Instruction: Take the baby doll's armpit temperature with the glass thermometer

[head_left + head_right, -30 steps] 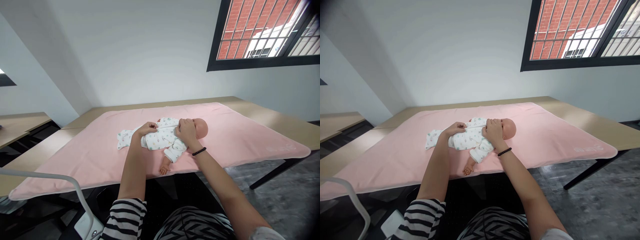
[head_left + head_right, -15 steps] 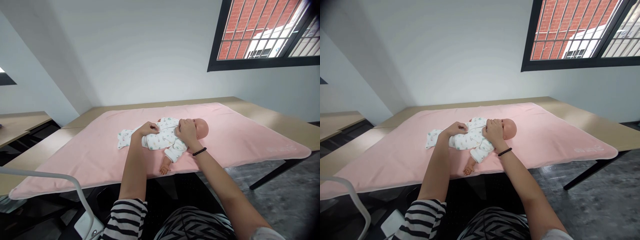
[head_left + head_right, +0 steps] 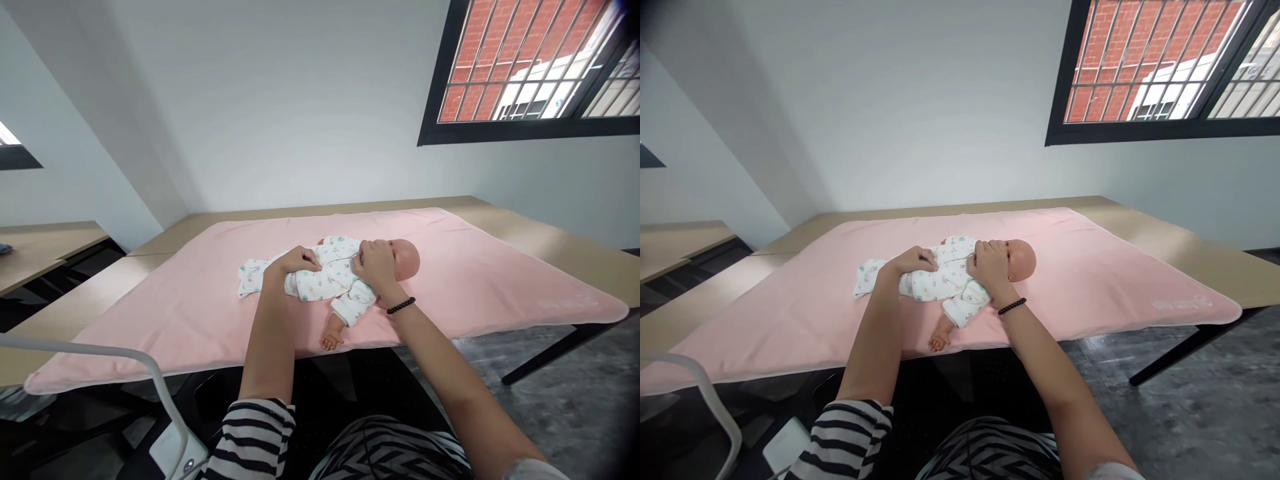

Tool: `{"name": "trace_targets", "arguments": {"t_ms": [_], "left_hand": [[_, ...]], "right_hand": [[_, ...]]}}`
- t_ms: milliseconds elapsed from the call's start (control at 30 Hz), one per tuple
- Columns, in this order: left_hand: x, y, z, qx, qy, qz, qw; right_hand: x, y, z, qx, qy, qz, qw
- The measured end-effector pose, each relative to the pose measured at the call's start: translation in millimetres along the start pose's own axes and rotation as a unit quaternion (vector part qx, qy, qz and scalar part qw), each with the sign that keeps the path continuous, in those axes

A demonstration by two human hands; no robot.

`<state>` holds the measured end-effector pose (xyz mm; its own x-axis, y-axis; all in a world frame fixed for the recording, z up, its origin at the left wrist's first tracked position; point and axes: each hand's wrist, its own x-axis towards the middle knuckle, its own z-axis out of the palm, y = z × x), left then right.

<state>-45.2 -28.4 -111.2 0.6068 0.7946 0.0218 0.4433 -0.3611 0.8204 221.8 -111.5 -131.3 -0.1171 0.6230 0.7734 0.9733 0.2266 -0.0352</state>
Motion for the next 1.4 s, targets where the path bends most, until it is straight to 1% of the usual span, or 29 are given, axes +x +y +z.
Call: {"name": "trace_targets", "arguments": {"t_ms": [133, 367, 467, 533, 600, 700, 733, 800, 867, 900, 933, 967, 1000, 1033, 1067, 1100, 1133, 1167, 1200, 1233, 1333, 1400], "left_hand": [[0, 0, -1, -0.018, -0.024, -0.002, 1.000], [-2, 6, -3, 0.010, -0.058, 0.020, 0.998], [-4, 9, -3, -0.019, -0.050, 0.033, 0.998], [-7, 16, -4, -0.043, -0.029, 0.042, 0.998], [-15, 30, -8, -0.042, -0.010, 0.049, 0.998], [-36, 57, -12, 0.037, 0.000, 0.079, 0.996], [-45, 66, -10, 0.063, -0.013, 0.088, 0.994], [-63, 79, -1, 0.112, -0.072, 0.078, 0.988], [-75, 86, 12, 0.148, -0.145, 0.058, 0.977], [-77, 87, 19, 0.156, -0.173, 0.053, 0.971], [-77, 86, 24, 0.157, -0.184, 0.052, 0.969], [-75, 83, 29, 0.155, -0.173, 0.057, 0.971], [-71, 79, 31, 0.154, -0.137, 0.062, 0.977], [-66, 74, 32, 0.159, -0.078, 0.066, 0.982], [-60, 69, 32, 0.173, -0.004, 0.067, 0.983], [-53, 62, 30, 0.195, 0.068, 0.063, 0.976], [-46, 56, 28, 0.223, 0.128, 0.056, 0.965], [-40, 51, 25, 0.253, 0.166, 0.048, 0.952], [-35, 46, 22, 0.280, 0.182, 0.038, 0.942], [-31, 43, 19, 0.299, 0.178, 0.027, 0.937], [-26, 41, 11, 0.303, 0.122, -0.015, 0.945], [-24, 47, 6, 0.321, 0.086, -0.025, 0.943]], "right_hand": [[1, 0, -1, 0.002, -0.003, -0.001, 1.000], [0, -2, -1, 0.017, -0.012, 0.009, 1.000], [0, -2, -3, 0.029, -0.023, 0.018, 0.999], [2, 0, -8, 0.040, -0.034, 0.014, 0.999], [5, 6, -18, 0.057, -0.048, -0.003, 0.997], [5, 19, -37, 0.091, -0.074, -0.049, 0.992], [3, 24, -44, 0.103, -0.084, -0.067, 0.989], [-3, 33, -59, 0.130, -0.116, -0.104, 0.979], [-9, 39, -72, 0.168, -0.190, -0.149, 0.956], [-10, 41, -78, 0.181, -0.227, -0.174, 0.941], [-10, 42, -85, 0.194, -0.260, -0.195, 0.925], [-8, 42, -90, 0.207, -0.285, -0.208, 0.912], [-5, 40, -95, 0.221, -0.298, -0.210, 0.905], [1, 38, -98, 0.232, -0.298, -0.203, 0.904], [8, 34, -100, 0.233, -0.286, -0.188, 0.910], [15, 30, -99, 0.217, -0.271, -0.173, 0.922], [23, 25, -96, 0.186, -0.256, -0.161, 0.935], [31, 21, -91, 0.145, -0.252, -0.154, 0.944], [37, 17, -85, 0.097, -0.266, -0.154, 0.947], [44, 14, -77, 0.072, -0.280, -0.150, 0.945], [60, 11, -52, 0.040, -0.329, -0.133, 0.934], [73, 14, -40, 0.039, -0.376, -0.128, 0.917]]}}
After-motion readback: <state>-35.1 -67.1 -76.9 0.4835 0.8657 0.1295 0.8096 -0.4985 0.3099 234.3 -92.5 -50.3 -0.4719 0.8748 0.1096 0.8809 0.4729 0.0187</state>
